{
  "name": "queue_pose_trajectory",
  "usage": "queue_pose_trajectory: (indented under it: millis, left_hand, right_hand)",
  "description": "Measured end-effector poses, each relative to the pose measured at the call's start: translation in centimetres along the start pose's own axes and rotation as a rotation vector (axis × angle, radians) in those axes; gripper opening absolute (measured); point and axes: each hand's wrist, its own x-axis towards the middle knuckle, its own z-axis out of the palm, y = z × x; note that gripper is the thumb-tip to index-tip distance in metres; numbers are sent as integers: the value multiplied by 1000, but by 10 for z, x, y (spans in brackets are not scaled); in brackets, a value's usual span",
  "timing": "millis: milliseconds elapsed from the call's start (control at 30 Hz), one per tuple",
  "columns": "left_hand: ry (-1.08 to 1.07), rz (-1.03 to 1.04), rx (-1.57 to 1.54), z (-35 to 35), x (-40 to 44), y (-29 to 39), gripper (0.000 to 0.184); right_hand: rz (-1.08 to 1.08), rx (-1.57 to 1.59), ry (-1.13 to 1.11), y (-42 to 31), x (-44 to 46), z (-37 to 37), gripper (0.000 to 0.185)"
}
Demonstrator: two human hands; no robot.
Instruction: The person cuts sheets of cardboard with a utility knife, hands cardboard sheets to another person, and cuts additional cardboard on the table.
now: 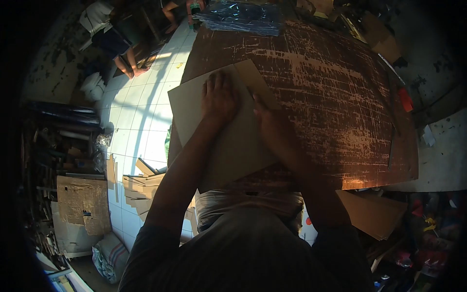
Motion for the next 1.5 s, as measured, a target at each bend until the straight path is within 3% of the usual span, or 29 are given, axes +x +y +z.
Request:
queue_pose_trajectory:
  millis: [333, 433, 533, 600, 700, 933, 1000, 1200, 1333, 1433, 1500]
  left_hand:
    - [24, -4, 50, 2, -1, 3, 78]
    - [54, 14, 64, 4, -1, 2, 78]
    - [60, 12, 45, 2, -1, 3, 78]
    - [13, -9, 34, -1, 0, 4, 78]
    - [2, -8, 47, -2, 0, 4, 77]
    - [20, 7, 50, -1, 0, 3, 76]
    - [35, 3, 49, 0, 1, 3, 76]
    - [117, 30, 58, 5, 0, 1, 70]
    - [129, 30, 39, 1, 1, 0, 65]
    - [20, -17, 2, -4, 0, 3, 62]
    - [27, -13, -10, -3, -1, 3, 60]
  right_hand:
    - [6, 2, 40, 12, -88, -9, 52]
    - [129, -82, -70, 11, -109, -15, 57]
    - [32, -166, -124, 31, -136, -11, 66]
    - [-71, -52, -41, 32, -153, -16, 72]
    - [-8, -72, -81, 26, -175, -25, 73]
    - [-17, 11, -24, 26, -214, -32, 71]
    - [99, -44, -149, 22, -221, -39, 70]
    - [169, -83, -247, 22, -227, -45, 69]
    - [81, 39, -138, 27, -218, -57, 65]
    - [178, 97, -289, 17, -200, -85, 58]
    - [47, 238, 61, 12, -181, -87, 51]
